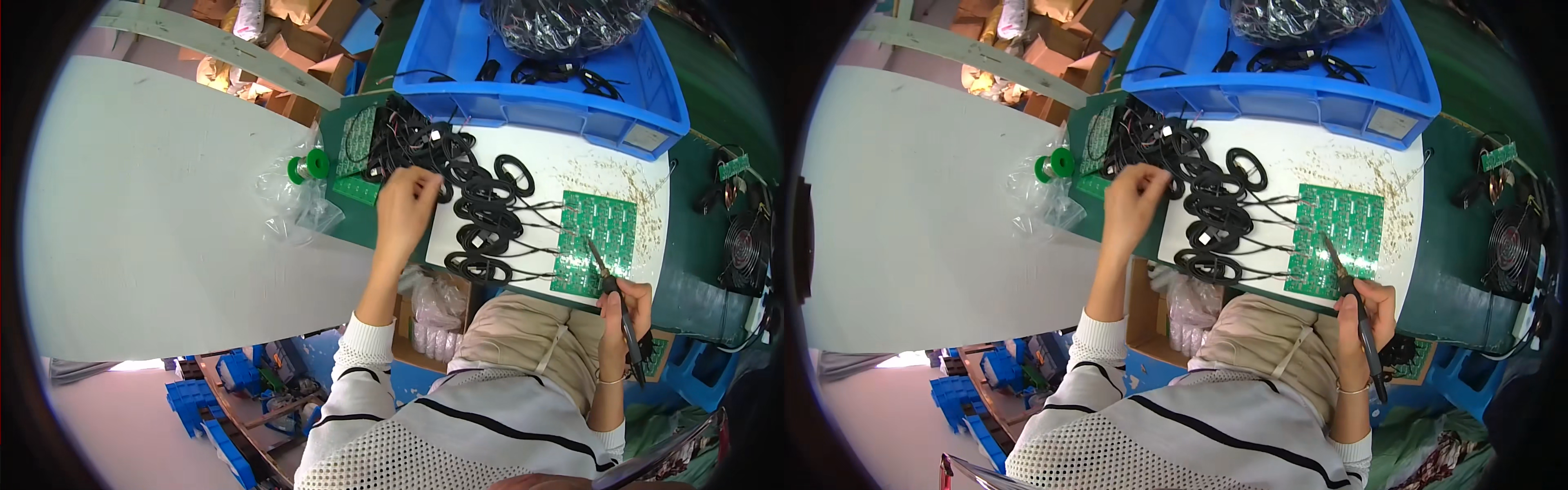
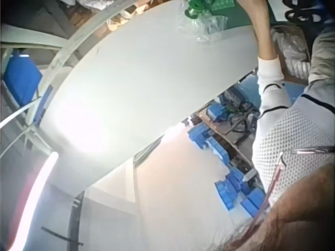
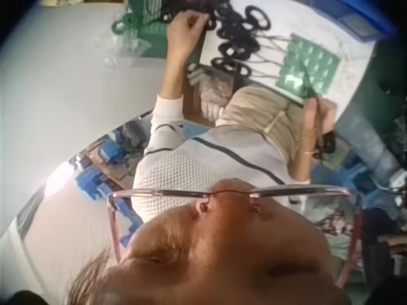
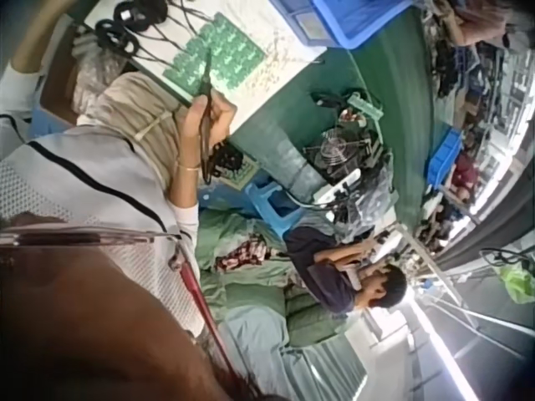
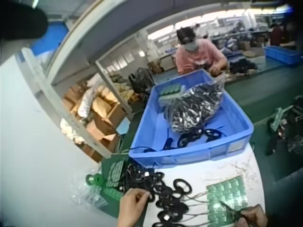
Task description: The person aligns wires onto a circuit board and solders them in place using a soldering iron.
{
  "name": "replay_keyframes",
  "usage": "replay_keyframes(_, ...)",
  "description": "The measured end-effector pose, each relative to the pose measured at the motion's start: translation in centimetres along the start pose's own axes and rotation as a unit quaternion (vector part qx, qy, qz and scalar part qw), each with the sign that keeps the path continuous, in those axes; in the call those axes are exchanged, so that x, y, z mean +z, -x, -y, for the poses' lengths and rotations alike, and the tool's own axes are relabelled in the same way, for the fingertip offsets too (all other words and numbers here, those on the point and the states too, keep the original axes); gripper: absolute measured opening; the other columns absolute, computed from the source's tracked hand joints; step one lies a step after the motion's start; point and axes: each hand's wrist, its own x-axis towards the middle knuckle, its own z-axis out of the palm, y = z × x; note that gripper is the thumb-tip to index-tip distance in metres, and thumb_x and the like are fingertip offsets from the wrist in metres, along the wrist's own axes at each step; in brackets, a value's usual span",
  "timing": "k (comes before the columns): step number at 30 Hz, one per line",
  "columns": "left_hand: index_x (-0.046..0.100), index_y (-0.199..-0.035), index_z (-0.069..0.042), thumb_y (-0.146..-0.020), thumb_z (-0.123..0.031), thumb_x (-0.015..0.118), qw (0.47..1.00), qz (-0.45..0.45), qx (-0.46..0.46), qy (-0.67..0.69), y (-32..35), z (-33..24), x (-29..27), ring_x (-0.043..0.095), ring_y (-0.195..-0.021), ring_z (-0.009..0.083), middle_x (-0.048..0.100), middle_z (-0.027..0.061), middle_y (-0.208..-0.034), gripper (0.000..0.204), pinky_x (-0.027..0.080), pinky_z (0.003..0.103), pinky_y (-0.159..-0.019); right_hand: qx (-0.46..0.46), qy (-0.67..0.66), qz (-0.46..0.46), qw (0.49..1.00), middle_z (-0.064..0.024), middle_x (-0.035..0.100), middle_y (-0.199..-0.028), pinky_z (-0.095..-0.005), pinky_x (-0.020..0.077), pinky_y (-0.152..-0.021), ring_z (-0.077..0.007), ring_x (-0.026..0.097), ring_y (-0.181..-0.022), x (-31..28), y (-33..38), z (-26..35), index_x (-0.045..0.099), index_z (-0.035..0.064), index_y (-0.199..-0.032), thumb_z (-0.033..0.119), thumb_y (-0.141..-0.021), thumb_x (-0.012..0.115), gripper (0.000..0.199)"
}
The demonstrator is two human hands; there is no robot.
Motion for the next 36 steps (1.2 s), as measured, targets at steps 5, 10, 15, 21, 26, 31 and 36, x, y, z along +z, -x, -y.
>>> replay_keyframes(5, 0.072, -0.089, 0.001, -0.092, -0.026, 0.072, 0.990, -0.044, -0.095, 0.092, -3.3, 1.6, 1.0, 0.063, -0.061, 0.0125, 0.070, 0.0095, -0.078, 0.028, 0.050, 0.030, -0.057, -0.006, -0.014, 0.015, 1.000, -0.0087, 0.061, -0.092, -0.0234, 0.0475, -0.066, -0.0100, 0.060, -0.073, 0.2, -0.1, 0.1, 0.055, -0.0007, -0.108, 0.010, -0.096, 0.064, 0.018)
replay_keyframes(10, 0.068, -0.088, -0.001, -0.095, -0.027, 0.070, 0.996, 0.036, -0.079, -0.007, -5.4, 1.4, 1.5, 0.059, -0.057, 0.0085, 0.069, 0.0049, -0.073, 0.027, 0.043, 0.022, -0.053, -0.005, -0.007, 0.020, 1.000, -0.0070, 0.061, -0.088, -0.0223, 0.0463, -0.066, -0.0088, 0.059, -0.072, 0.1, 0.0, 0.0, 0.055, 0.0003, -0.108, 0.011, -0.097, 0.063, 0.018)
replay_keyframes(15, 0.064, -0.085, 0.001, -0.096, -0.014, 0.067, 0.991, -0.019, -0.059, 0.122, -3.0, 0.8, 0.5, 0.056, -0.062, 0.0072, 0.062, 0.0016, -0.067, 0.019, 0.044, 0.025, -0.056, -0.007, -0.021, 0.003, 1.000, -0.0067, 0.061, -0.087, -0.0226, 0.0461, -0.066, -0.0086, 0.059, -0.072, 0.0, 0.2, -0.2, 0.054, 0.0001, -0.108, 0.011, -0.096, 0.063, 0.018)
replay_keyframes(21, 0.061, -0.097, 0.001, -0.100, -0.014, 0.062, 0.923, -0.028, -0.112, 0.367, -3.9, 0.7, -0.9, 0.062, -0.074, 0.0106, 0.066, 0.0055, -0.087, 0.015, 0.050, 0.027, -0.062, -0.014, -0.009, 0.001, 1.000, -0.0059, 0.059, -0.080, -0.0228, 0.0434, -0.063, -0.0080, 0.053, -0.067, 0.3, -0.3, 0.3, 0.054, -0.0003, -0.108, 0.010, -0.097, 0.060, 0.016)
replay_keyframes(26, 0.062, -0.098, -0.001, -0.100, -0.011, 0.060, 0.952, -0.148, 0.022, 0.266, -5.0, 0.9, -1.0, 0.063, -0.075, 0.0118, 0.066, 0.0067, -0.086, 0.011, 0.050, 0.028, -0.065, -0.030, 0.003, -0.014, 0.999, -0.0048, 0.058, -0.074, -0.0215, 0.0391, -0.059, -0.0070, 0.049, -0.063, 0.5, -0.5, 0.3, 0.054, 0.0003, -0.107, 0.012, -0.098, 0.058, 0.016)
replay_keyframes(31, 0.065, -0.098, 0.000, -0.098, -0.009, 0.061, 0.984, -0.157, 0.055, 0.069, -5.5, -0.4, -2.0, 0.052, -0.065, 0.0080, 0.060, 0.0037, -0.075, 0.010, 0.044, 0.025, -0.061, -0.023, 0.018, -0.012, 1.000, -0.0040, 0.059, -0.073, -0.0211, 0.0385, -0.058, -0.0065, 0.049, -0.063, 0.5, -0.6, 0.4, 0.054, 0.0013, -0.107, 0.012, -0.098, 0.058, 0.014)
replay_keyframes(36, 0.065, -0.100, -0.001, -0.100, -0.013, 0.062, 0.957, -0.179, 0.048, 0.222, -6.3, 0.3, -3.3, 0.049, -0.063, 0.0054, 0.059, -0.0016, -0.080, 0.013, 0.039, 0.022, -0.058, -0.033, -0.010, -0.004, 0.999, -0.0044, 0.059, -0.074, -0.0213, 0.0390, -0.059, -0.0066, 0.049, -0.063, 0.1, -0.5, 0.1, 0.054, 0.0012, -0.108, 0.010, -0.099, 0.057, 0.013)
